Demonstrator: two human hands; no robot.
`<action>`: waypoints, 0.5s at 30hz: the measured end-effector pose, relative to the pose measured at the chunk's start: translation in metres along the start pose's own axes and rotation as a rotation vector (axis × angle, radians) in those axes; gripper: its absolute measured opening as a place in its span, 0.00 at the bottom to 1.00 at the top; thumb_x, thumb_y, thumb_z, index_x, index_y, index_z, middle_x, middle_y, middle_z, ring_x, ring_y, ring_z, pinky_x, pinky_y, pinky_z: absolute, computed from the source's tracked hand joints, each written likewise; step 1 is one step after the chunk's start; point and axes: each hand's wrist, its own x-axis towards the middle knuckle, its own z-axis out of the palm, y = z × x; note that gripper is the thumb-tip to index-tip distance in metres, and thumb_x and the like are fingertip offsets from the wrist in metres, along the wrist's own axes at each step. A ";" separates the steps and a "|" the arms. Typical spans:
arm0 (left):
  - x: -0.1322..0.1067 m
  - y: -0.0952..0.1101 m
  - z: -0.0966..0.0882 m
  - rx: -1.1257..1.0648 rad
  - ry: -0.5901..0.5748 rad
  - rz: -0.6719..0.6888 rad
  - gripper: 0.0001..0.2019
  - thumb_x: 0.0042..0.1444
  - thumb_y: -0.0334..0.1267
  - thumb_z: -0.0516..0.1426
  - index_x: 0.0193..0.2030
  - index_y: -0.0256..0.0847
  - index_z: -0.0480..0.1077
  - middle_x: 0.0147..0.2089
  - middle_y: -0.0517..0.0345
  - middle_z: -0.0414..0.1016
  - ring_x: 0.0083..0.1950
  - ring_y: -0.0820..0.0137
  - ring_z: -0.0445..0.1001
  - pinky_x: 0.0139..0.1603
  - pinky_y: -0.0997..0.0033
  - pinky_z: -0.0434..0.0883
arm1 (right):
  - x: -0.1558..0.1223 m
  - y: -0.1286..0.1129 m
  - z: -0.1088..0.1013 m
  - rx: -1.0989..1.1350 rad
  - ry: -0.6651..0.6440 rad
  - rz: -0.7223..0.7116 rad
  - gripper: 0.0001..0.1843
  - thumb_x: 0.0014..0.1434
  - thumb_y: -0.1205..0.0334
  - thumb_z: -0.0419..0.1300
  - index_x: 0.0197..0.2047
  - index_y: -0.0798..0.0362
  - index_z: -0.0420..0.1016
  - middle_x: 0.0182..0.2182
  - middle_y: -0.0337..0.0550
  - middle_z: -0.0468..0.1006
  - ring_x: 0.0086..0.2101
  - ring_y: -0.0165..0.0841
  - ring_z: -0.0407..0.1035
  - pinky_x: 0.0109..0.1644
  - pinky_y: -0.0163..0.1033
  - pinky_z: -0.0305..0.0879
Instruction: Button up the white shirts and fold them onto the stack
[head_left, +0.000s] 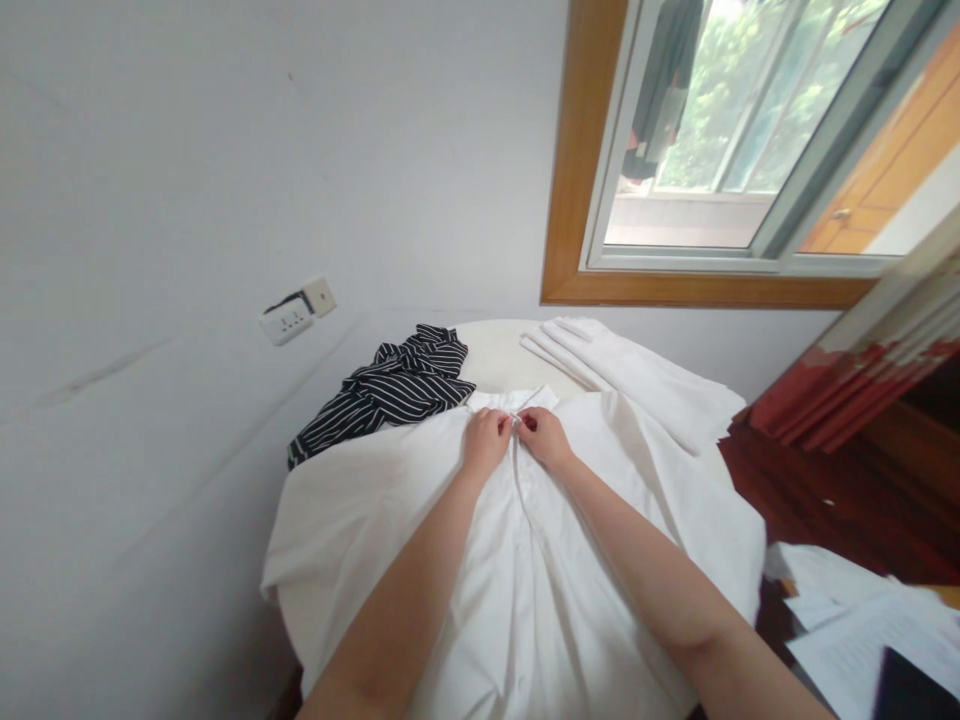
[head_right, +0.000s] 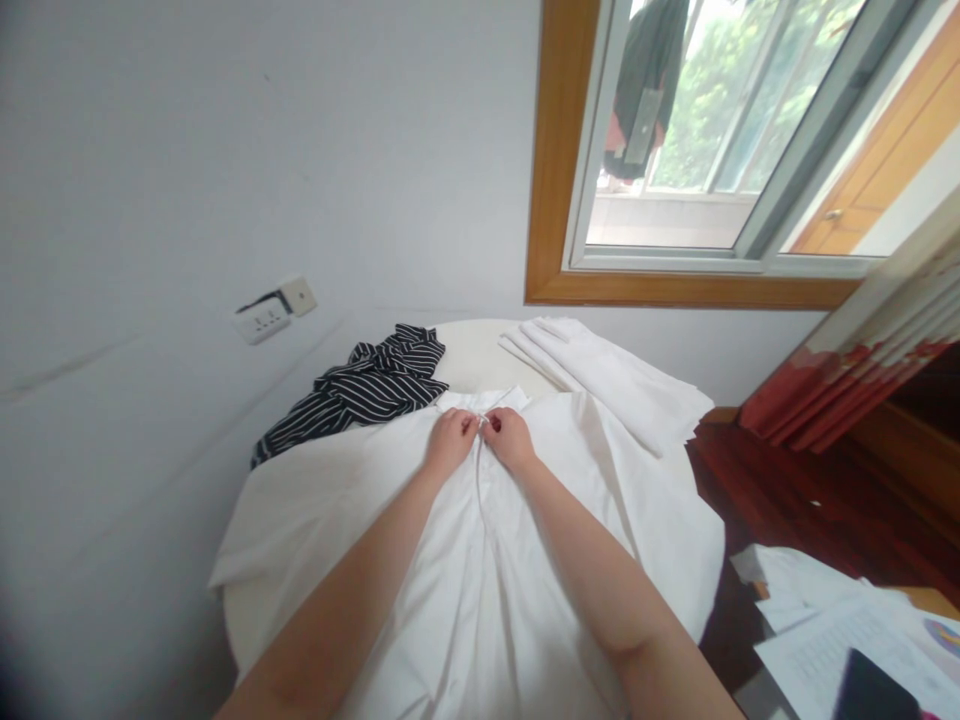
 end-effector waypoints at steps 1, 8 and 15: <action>0.000 0.001 0.000 0.012 -0.002 0.000 0.08 0.59 0.38 0.53 0.34 0.39 0.72 0.34 0.54 0.72 0.39 0.67 0.70 0.44 0.68 0.65 | 0.000 0.001 0.000 0.005 -0.005 0.000 0.07 0.54 0.65 0.56 0.33 0.56 0.75 0.28 0.41 0.75 0.28 0.29 0.65 0.35 0.32 0.59; -0.002 0.009 -0.004 0.144 -0.054 -0.041 0.08 0.60 0.40 0.52 0.38 0.40 0.71 0.38 0.52 0.72 0.43 0.64 0.70 0.45 0.67 0.63 | 0.001 0.003 0.000 0.009 -0.021 -0.006 0.07 0.53 0.65 0.56 0.34 0.55 0.75 0.27 0.40 0.74 0.27 0.28 0.64 0.33 0.33 0.58; -0.001 0.009 -0.003 0.153 -0.068 -0.063 0.11 0.61 0.42 0.50 0.36 0.41 0.71 0.38 0.52 0.73 0.43 0.63 0.70 0.42 0.66 0.62 | 0.003 0.005 0.002 0.050 -0.038 0.013 0.08 0.53 0.64 0.55 0.33 0.55 0.74 0.25 0.38 0.74 0.26 0.27 0.63 0.31 0.32 0.57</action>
